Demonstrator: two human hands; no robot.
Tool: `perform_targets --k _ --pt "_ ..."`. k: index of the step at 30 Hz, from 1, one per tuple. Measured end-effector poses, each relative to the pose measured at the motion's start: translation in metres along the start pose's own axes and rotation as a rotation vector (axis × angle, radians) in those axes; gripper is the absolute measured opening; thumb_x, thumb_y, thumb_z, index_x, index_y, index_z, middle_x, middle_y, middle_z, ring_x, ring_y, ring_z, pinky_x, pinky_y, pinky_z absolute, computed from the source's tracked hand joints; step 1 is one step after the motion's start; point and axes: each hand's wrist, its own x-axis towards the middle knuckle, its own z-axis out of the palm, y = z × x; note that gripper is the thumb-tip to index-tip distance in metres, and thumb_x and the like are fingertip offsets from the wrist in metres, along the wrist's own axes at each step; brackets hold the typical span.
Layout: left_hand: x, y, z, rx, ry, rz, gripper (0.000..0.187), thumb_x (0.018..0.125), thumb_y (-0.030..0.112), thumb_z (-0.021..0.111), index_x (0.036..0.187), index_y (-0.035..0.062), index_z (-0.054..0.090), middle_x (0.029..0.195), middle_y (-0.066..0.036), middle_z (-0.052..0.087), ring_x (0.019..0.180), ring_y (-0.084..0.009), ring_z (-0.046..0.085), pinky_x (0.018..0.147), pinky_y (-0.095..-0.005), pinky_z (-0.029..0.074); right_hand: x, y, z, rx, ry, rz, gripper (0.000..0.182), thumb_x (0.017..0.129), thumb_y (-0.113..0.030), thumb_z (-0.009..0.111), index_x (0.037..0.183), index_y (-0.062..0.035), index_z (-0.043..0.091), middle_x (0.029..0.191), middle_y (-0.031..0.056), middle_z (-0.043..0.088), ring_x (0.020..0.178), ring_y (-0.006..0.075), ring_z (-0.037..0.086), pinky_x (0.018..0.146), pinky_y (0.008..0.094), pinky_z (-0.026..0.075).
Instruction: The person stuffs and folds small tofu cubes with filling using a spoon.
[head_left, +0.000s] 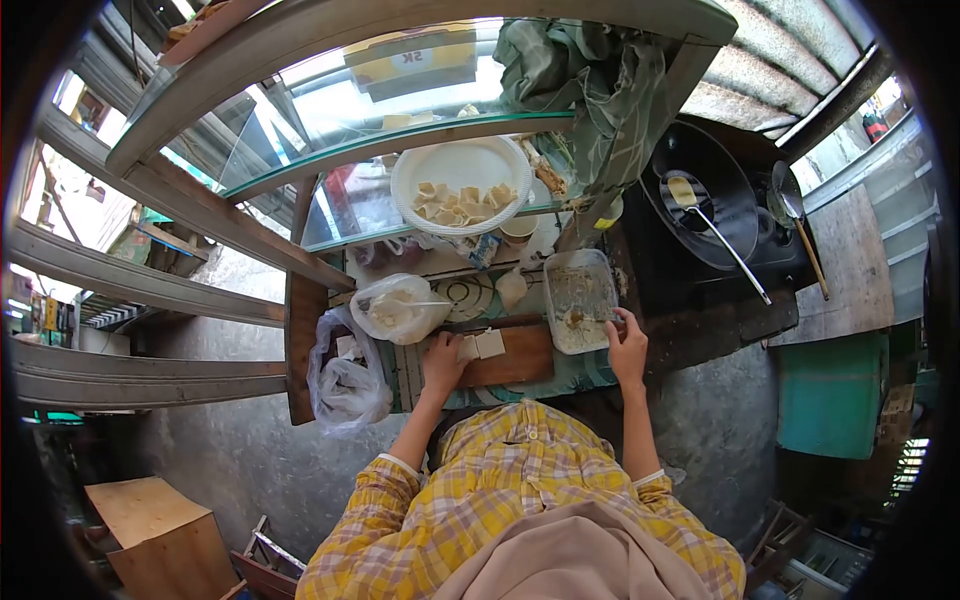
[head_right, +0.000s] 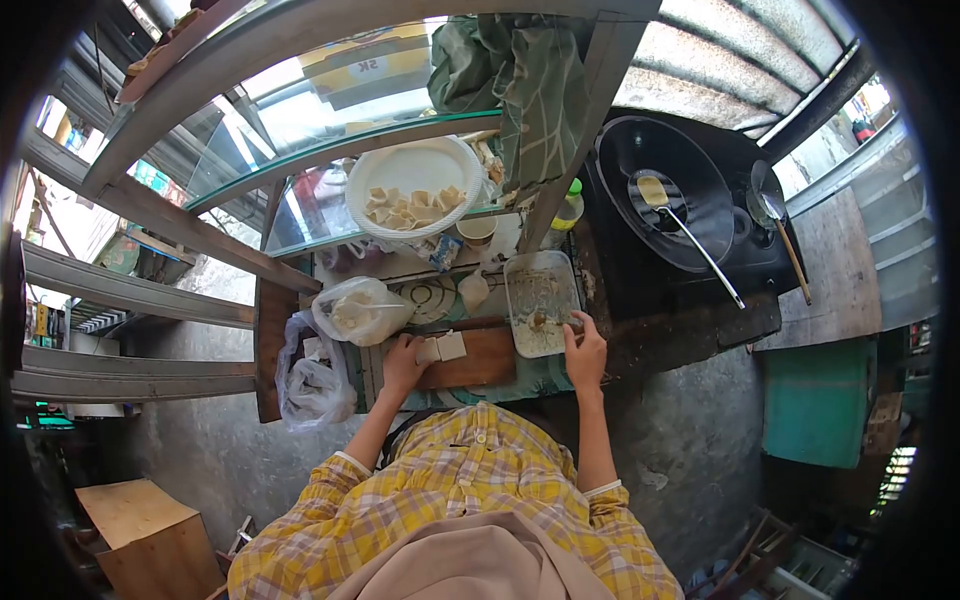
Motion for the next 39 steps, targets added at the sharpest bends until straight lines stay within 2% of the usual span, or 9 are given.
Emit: perform_targets --k 5,8,14,20,23,26,29,35,39 --pt "0.001 0.003 -0.002 0.008 0.006 0.018 0.028 0.068 0.019 0.07 0.093 0.0119 0.06 0.09 -0.005 0.055 0.09 -0.0258 0.053 0.073 -0.0405 0.045 0.005 0.013 0.021 -0.091 0.073 -0.249 0.026 0.092 -0.024 0.046 0.092 -0.0039 0.062 0.085 0.0131 0.063 0.076 0.033 0.06 0.063 0.0362 0.047" --pt "0.002 -0.005 0.006 -0.006 0.043 0.038 0.016 0.073 0.019 0.064 0.086 0.0101 0.063 0.08 -0.006 0.056 0.082 -0.0268 0.056 0.071 -0.04 0.045 0.005 -0.004 0.005 -0.12 0.101 -0.262 0.026 0.092 -0.025 0.046 0.091 -0.0042 0.062 0.085 0.0118 0.064 0.075 0.0316 0.061 0.062 0.0354 0.047" --pt "0.007 0.004 -0.003 -0.08 0.043 0.042 0.012 0.076 0.017 0.06 0.083 0.0075 0.065 0.081 -0.008 0.058 0.075 -0.0289 0.058 0.067 -0.0391 0.047 0.002 0.01 0.008 -0.152 0.089 -0.266 0.024 0.092 -0.021 0.045 0.087 -0.0031 0.061 0.076 0.0113 0.062 0.07 0.0272 0.062 0.061 0.0331 0.046" --pt "0.009 0.034 -0.024 -0.271 0.069 0.026 0.013 0.081 0.016 0.058 0.086 0.0058 0.065 0.08 -0.01 0.057 0.072 -0.0289 0.058 0.063 -0.0384 0.046 -0.007 0.015 0.023 -0.014 0.094 -0.153 0.028 0.093 -0.021 0.042 0.083 -0.0013 0.059 0.074 0.0128 0.062 0.07 0.0293 0.062 0.061 0.0362 0.046" --pt "0.013 0.053 -0.036 -0.353 -0.049 -0.036 0.015 0.082 0.016 0.058 0.088 0.004 0.064 0.08 -0.011 0.057 0.072 -0.0289 0.058 0.063 -0.0371 0.046 -0.005 0.048 0.037 0.132 0.125 -0.078 0.028 0.094 -0.017 0.041 0.08 0.0009 0.057 0.066 0.0078 0.059 0.048 0.015 0.055 0.047 0.0273 0.042" --pt "0.014 0.061 -0.031 -0.377 -0.034 0.073 0.016 0.081 0.017 0.06 0.088 0.0026 0.063 0.081 -0.011 0.057 0.071 -0.0286 0.058 0.063 -0.0365 0.046 -0.01 0.039 0.034 0.271 0.118 0.06 0.029 0.094 -0.017 0.04 0.08 0.0017 0.057 0.065 0.0067 0.059 0.043 0.0091 0.051 0.043 0.0246 0.04" --pt "0.015 0.076 -0.031 -0.42 -0.034 0.14 0.018 0.082 0.017 0.06 0.088 0.0008 0.062 0.079 -0.013 0.06 0.069 -0.0296 0.059 0.062 -0.0352 0.047 -0.012 0.041 0.036 0.294 0.089 -0.016 0.028 0.094 -0.017 0.041 0.082 0.0017 0.058 0.066 0.0069 0.06 0.044 0.0096 0.052 0.043 0.0247 0.04" --pt "0.015 0.083 -0.009 -0.685 -0.099 -0.083 0.021 0.086 0.017 0.057 0.094 -0.0019 0.061 0.074 -0.017 0.065 0.069 -0.0218 0.065 0.062 -0.0289 0.047 -0.021 0.048 0.03 0.516 0.189 0.167 0.029 0.094 -0.019 0.042 0.084 0.0014 0.059 0.067 0.0069 0.06 0.044 0.0085 0.051 0.042 0.0227 0.039" --pt "0.02 0.085 0.001 -0.974 -0.15 -0.188 0.024 0.087 0.017 0.055 0.1 -0.0033 0.06 0.083 -0.012 0.066 0.076 -0.013 0.062 0.066 -0.0258 0.046 -0.026 0.068 0.032 0.697 0.254 0.272 0.028 0.095 -0.021 0.04 0.084 -0.0005 0.057 0.067 0.0071 0.06 0.043 0.0087 0.05 0.041 0.0215 0.04"
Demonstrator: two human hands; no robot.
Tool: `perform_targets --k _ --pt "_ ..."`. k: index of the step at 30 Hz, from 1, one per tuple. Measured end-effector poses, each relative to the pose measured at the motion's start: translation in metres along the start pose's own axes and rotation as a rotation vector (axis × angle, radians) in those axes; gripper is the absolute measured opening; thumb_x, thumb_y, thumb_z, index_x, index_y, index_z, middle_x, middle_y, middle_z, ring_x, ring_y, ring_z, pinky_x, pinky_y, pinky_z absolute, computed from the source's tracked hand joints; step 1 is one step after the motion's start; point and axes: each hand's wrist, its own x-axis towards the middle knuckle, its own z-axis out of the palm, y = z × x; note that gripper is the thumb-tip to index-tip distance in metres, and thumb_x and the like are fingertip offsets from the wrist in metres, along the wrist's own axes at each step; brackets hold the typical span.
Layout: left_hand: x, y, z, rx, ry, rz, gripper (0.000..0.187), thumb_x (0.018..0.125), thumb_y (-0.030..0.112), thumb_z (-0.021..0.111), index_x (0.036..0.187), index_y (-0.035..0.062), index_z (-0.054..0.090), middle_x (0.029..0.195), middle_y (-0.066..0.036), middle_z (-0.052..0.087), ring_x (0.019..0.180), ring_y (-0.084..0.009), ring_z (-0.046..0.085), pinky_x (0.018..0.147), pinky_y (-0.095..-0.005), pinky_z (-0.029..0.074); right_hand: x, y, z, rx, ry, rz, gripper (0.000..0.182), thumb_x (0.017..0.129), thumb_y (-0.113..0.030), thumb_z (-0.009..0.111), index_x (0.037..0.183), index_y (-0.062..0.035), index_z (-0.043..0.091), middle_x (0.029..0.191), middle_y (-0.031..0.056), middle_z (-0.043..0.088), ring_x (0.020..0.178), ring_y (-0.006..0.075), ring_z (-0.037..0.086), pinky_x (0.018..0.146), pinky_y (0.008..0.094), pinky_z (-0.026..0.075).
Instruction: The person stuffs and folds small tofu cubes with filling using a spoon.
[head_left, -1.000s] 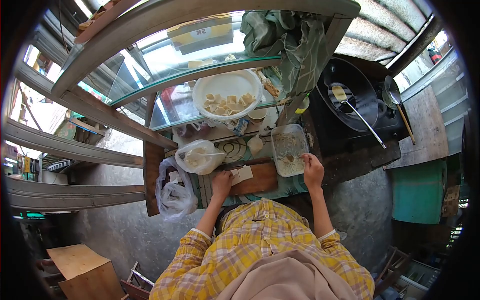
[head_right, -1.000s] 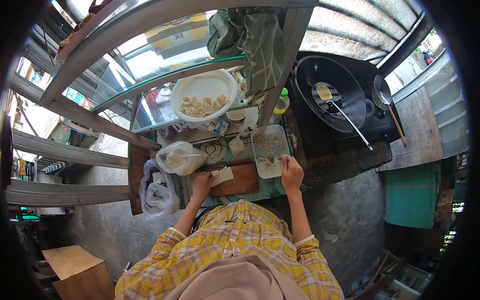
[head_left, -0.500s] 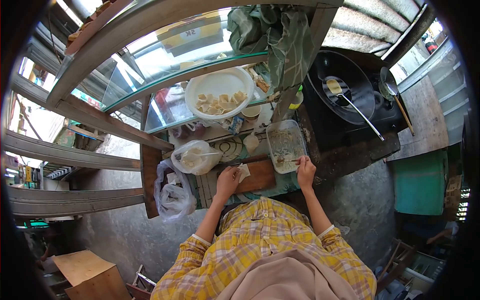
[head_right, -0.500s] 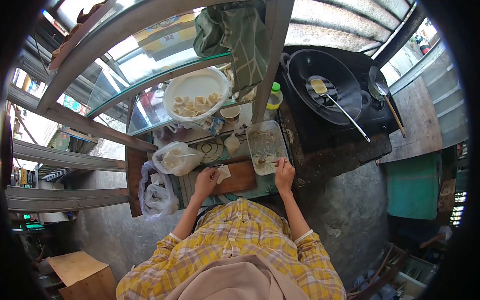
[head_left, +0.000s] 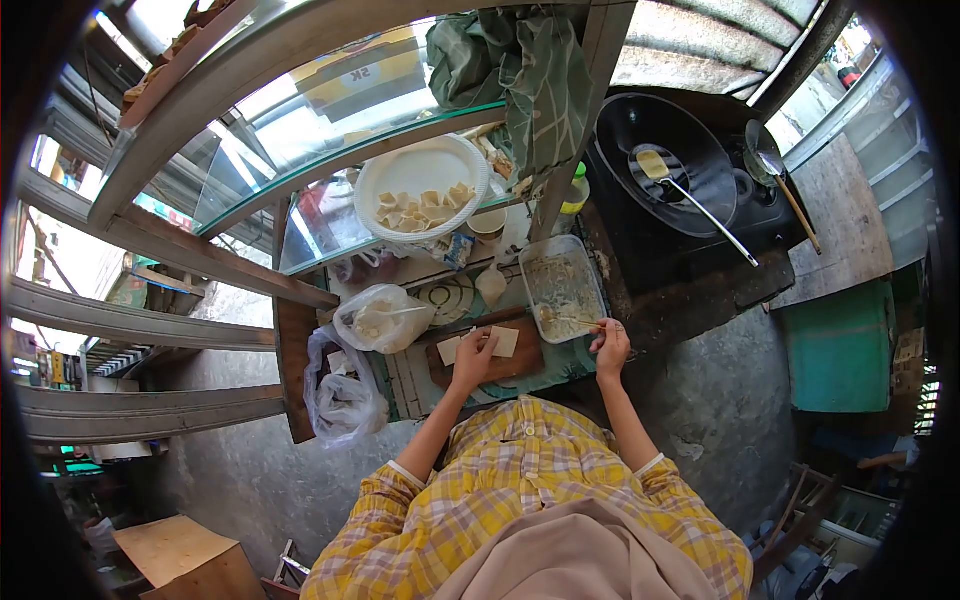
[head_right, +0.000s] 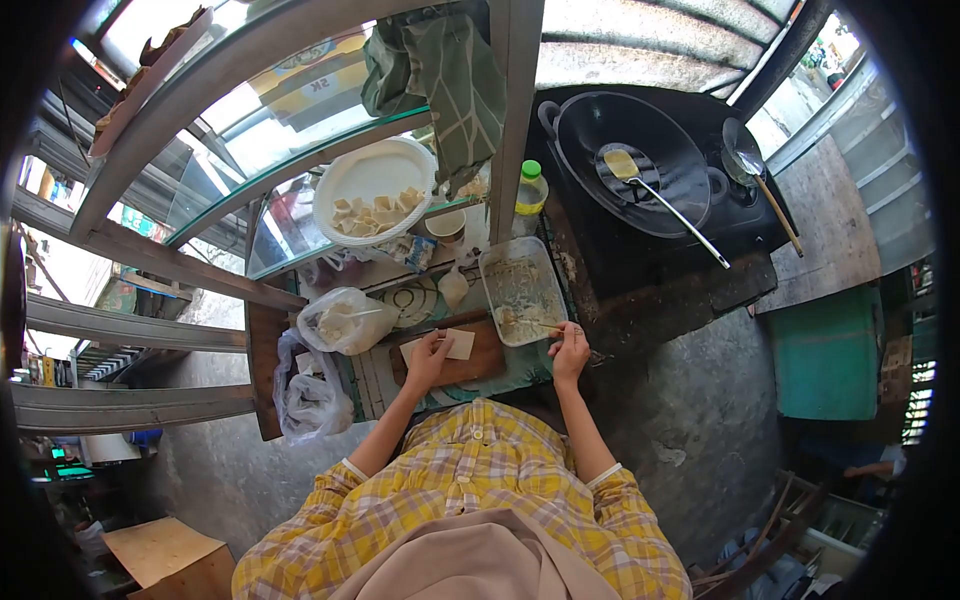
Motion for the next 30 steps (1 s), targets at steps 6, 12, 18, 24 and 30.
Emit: perform_targets --k 6,12,18,24,30 --pt "0.016 -0.004 0.007 -0.363 -0.072 -0.201 0.026 0.088 0.015 0.054 0.104 -0.0052 0.059 0.094 -0.006 0.064 0.081 -0.0102 0.059 0.071 -0.0231 0.044 0.005 0.005 -0.008 0.26 0.119 0.124 0.027 0.095 -0.025 0.04 0.087 -0.003 0.054 0.066 0.0061 0.057 0.041 0.0079 0.044 0.038 0.0197 0.034" --pt "0.027 0.015 0.022 -0.43 -0.154 -0.23 0.027 0.089 0.014 0.052 0.108 -0.0049 0.057 0.094 -0.006 0.063 0.084 -0.0128 0.06 0.071 -0.0252 0.049 0.015 -0.017 -0.023 0.345 0.182 0.136 0.032 0.095 -0.032 0.04 0.087 -0.0042 0.055 0.066 0.0052 0.056 0.042 0.0079 0.043 0.038 0.0188 0.028" --pt "0.041 0.031 0.043 -0.426 -0.203 -0.276 0.029 0.091 0.014 0.047 0.111 -0.0057 0.054 0.099 -0.009 0.061 0.085 -0.016 0.061 0.068 -0.0256 0.053 0.014 -0.06 -0.033 0.409 0.142 0.057 0.034 0.096 -0.033 0.039 0.086 -0.0055 0.055 0.066 0.0037 0.056 0.044 0.0068 0.043 0.04 0.018 0.029" --pt "0.046 0.062 0.058 -0.52 -0.277 -0.331 0.03 0.093 0.012 0.042 0.114 -0.0067 0.05 0.101 -0.012 0.06 0.088 -0.019 0.062 0.071 -0.0266 0.054 0.0 -0.095 -0.027 0.317 0.055 -0.094 0.035 0.096 -0.033 0.037 0.085 -0.0053 0.056 0.067 0.0027 0.056 0.047 0.0054 0.043 0.044 0.0178 0.031" --pt "0.046 0.071 0.059 -0.646 -0.348 -0.347 0.03 0.092 0.008 0.04 0.117 -0.0084 0.046 0.102 -0.012 0.059 0.087 -0.0192 0.062 0.074 -0.0281 0.055 -0.017 -0.121 -0.018 0.072 -0.116 -0.396 0.031 0.097 -0.025 0.039 0.086 -0.0019 0.057 0.07 0.0032 0.056 0.05 0.0046 0.043 0.046 0.0182 0.032"
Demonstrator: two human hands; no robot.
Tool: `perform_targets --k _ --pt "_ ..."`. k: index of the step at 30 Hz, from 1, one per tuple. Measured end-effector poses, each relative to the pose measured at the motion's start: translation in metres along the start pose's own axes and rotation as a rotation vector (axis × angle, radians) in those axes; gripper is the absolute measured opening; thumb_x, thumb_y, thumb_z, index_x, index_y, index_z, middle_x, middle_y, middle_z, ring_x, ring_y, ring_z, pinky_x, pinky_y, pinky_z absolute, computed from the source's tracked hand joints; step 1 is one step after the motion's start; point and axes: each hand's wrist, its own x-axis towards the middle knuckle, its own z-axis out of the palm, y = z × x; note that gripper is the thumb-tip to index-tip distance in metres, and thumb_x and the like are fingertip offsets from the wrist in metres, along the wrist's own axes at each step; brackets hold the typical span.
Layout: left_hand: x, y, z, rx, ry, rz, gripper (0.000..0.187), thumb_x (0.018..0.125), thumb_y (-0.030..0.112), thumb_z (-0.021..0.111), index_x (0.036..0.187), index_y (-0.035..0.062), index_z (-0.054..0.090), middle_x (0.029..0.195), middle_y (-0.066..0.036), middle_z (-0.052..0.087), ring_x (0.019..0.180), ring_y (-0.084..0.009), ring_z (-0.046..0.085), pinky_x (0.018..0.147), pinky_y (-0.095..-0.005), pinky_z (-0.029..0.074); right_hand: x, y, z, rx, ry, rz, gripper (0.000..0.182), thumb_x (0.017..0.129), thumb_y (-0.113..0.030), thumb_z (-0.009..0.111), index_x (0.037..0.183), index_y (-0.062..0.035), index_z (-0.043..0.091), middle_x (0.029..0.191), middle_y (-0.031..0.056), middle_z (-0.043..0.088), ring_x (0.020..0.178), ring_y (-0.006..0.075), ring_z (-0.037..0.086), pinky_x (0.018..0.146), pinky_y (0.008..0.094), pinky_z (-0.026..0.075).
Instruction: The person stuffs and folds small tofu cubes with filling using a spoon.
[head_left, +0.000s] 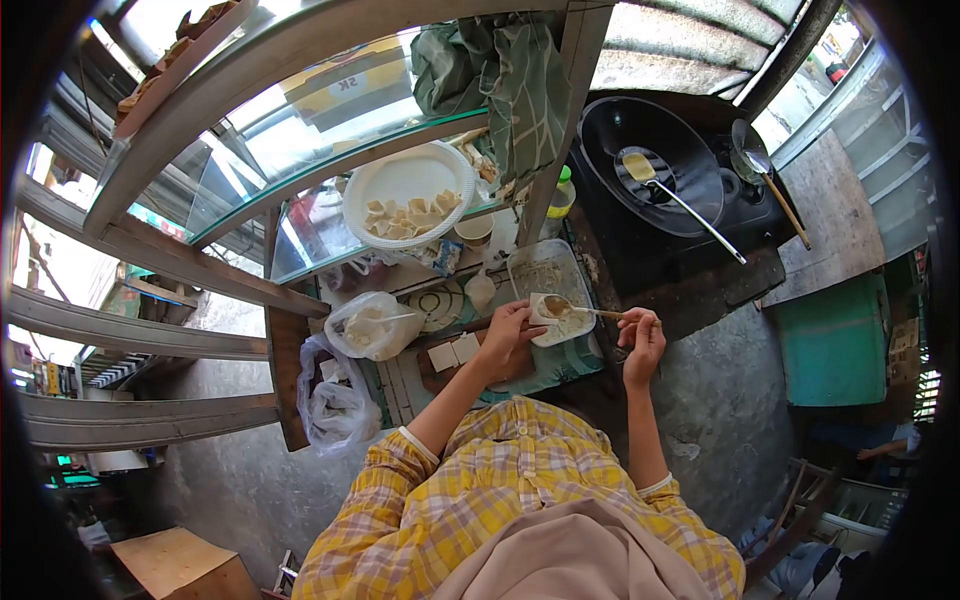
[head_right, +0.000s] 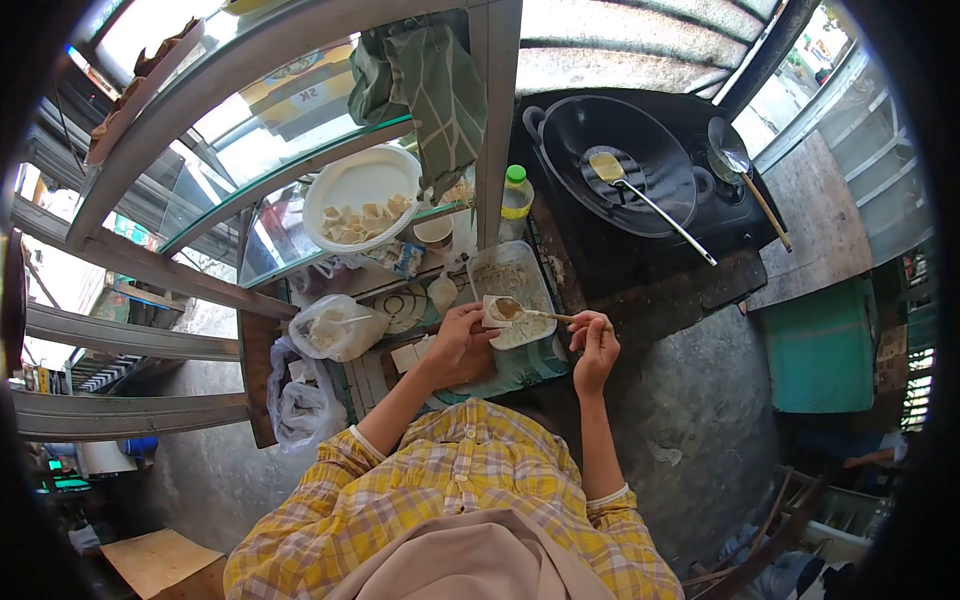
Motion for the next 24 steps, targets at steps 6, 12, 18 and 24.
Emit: perform_targets --k 6,12,18,24 --pt "-0.003 -0.002 0.0 -0.054 -0.009 -0.001 0.029 0.092 0.007 0.04 0.115 -0.0081 0.047 0.101 -0.013 0.059 0.087 -0.0196 0.063 0.075 -0.0288 0.056 0.0 -0.018 0.004 -0.252 -0.207 -0.274 0.023 0.094 -0.018 0.045 0.086 -0.0017 0.059 0.074 0.0053 0.058 0.053 0.0099 0.047 0.05 0.0215 0.037" --pt "-0.009 0.001 0.004 -0.096 0.013 -0.005 0.029 0.091 0.005 0.039 0.115 -0.0083 0.047 0.106 -0.016 0.059 0.091 -0.0229 0.062 0.079 -0.0306 0.054 0.005 -0.05 0.011 -0.51 -0.44 -0.585 0.006 0.082 -0.009 0.057 0.084 -0.0063 0.062 0.077 0.0075 0.059 0.063 0.0227 0.055 0.057 0.0313 0.043" --pt "-0.012 0.006 0.004 -0.122 -0.025 -0.015 0.03 0.092 0.005 0.038 0.117 -0.0085 0.047 0.109 -0.018 0.057 0.097 -0.0266 0.061 0.082 -0.0321 0.053 0.002 -0.062 0.01 -0.542 -0.556 -0.523 0.008 0.077 -0.008 0.062 0.084 -0.0072 0.063 0.081 0.0076 0.059 0.069 0.024 0.056 0.061 0.0327 0.044" --pt "-0.014 0.01 0.006 -0.134 -0.042 -0.015 0.03 0.092 0.005 0.037 0.118 -0.0086 0.046 0.11 -0.017 0.057 0.098 -0.0265 0.06 0.083 -0.0324 0.053 -0.005 -0.058 0.005 -0.218 -0.404 -0.119 0.016 0.088 -0.015 0.055 0.083 -0.0009 0.061 0.086 0.0076 0.058 0.077 0.0128 0.054 0.065 0.0272 0.041"
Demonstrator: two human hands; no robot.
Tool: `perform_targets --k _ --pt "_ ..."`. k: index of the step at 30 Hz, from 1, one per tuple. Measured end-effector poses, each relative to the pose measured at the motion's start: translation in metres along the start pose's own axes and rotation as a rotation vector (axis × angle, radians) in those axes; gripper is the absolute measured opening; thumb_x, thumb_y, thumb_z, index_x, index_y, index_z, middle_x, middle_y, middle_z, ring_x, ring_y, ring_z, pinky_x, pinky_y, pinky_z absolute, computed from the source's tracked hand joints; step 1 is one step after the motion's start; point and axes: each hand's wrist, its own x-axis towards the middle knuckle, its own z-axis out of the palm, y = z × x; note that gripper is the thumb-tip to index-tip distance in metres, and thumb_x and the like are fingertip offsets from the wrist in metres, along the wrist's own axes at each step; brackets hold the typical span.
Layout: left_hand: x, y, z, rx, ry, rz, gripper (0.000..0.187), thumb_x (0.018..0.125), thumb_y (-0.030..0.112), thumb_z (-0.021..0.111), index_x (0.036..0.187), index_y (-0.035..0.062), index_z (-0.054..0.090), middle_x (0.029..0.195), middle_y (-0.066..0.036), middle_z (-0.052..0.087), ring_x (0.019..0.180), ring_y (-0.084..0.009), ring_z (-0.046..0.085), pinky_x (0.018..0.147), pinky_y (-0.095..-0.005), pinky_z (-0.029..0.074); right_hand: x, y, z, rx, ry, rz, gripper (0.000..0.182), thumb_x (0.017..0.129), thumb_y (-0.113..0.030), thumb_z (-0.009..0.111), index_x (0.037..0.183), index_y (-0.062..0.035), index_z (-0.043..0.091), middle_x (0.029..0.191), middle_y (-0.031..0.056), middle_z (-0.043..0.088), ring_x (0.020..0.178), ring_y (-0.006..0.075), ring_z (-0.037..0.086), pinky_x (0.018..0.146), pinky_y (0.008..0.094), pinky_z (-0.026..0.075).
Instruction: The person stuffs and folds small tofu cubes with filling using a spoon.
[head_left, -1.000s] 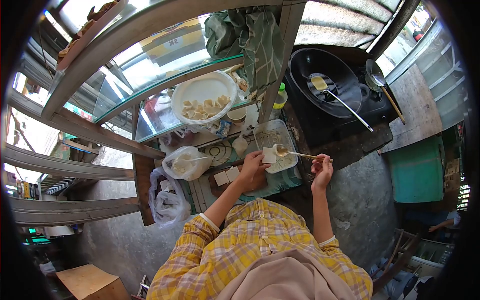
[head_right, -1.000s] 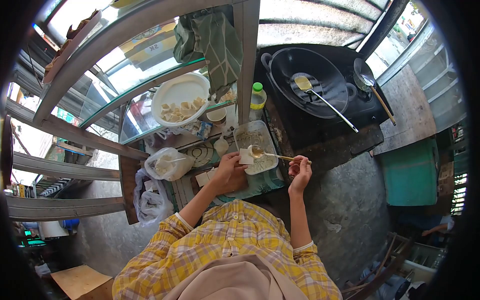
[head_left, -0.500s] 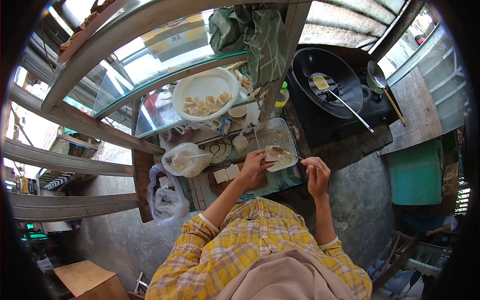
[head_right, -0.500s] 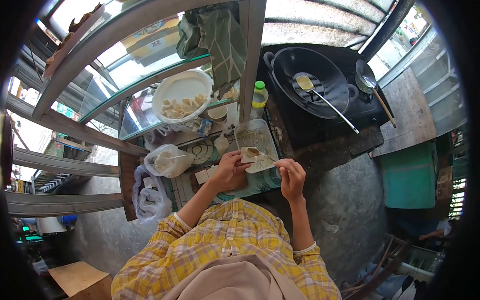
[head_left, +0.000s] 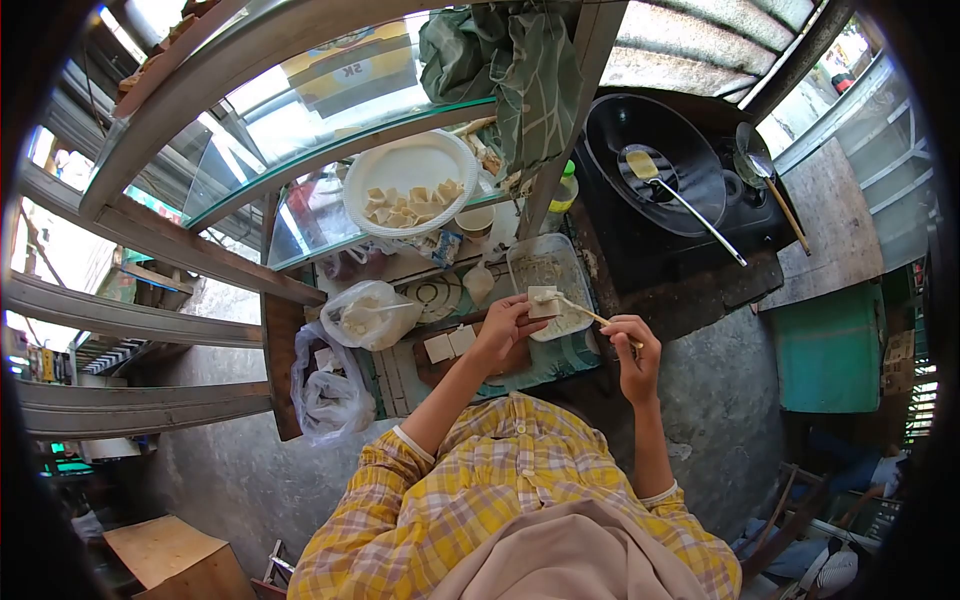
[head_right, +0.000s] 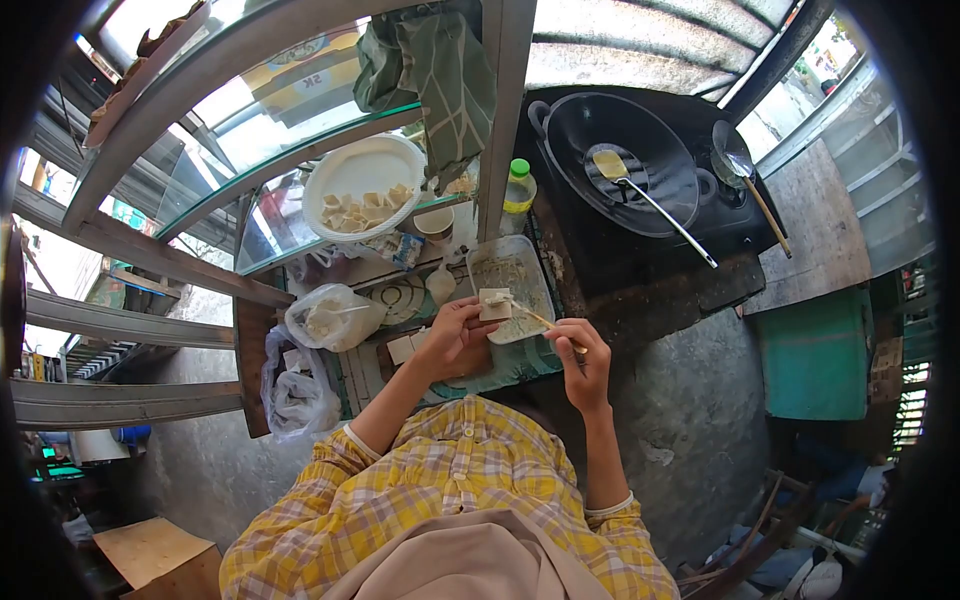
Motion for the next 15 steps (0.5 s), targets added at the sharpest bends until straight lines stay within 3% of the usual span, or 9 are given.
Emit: perform_targets --k 5,15 --pt "-0.002 0.005 0.006 -0.007 0.01 0.006 0.031 0.092 0.005 0.038 0.118 -0.0083 0.046 0.11 -0.018 0.057 0.098 -0.0265 0.06 0.081 -0.0315 0.053 -0.007 0.019 -0.003 0.266 0.179 0.068 0.028 0.093 -0.023 0.047 0.084 0.001 0.059 0.089 0.0063 0.058 0.072 0.0081 0.049 0.065 0.0211 0.036" --pt "0.0 0.009 0.006 0.023 -0.025 0.013 0.031 0.092 0.006 0.038 0.118 -0.0082 0.046 0.109 -0.018 0.058 0.096 -0.0255 0.062 0.078 -0.0286 0.053 -0.007 0.022 -0.009 0.539 0.324 0.177 0.031 0.095 -0.027 0.042 0.089 -0.001 0.058 0.09 0.0086 0.058 0.069 0.0087 0.048 0.062 0.0214 0.035"
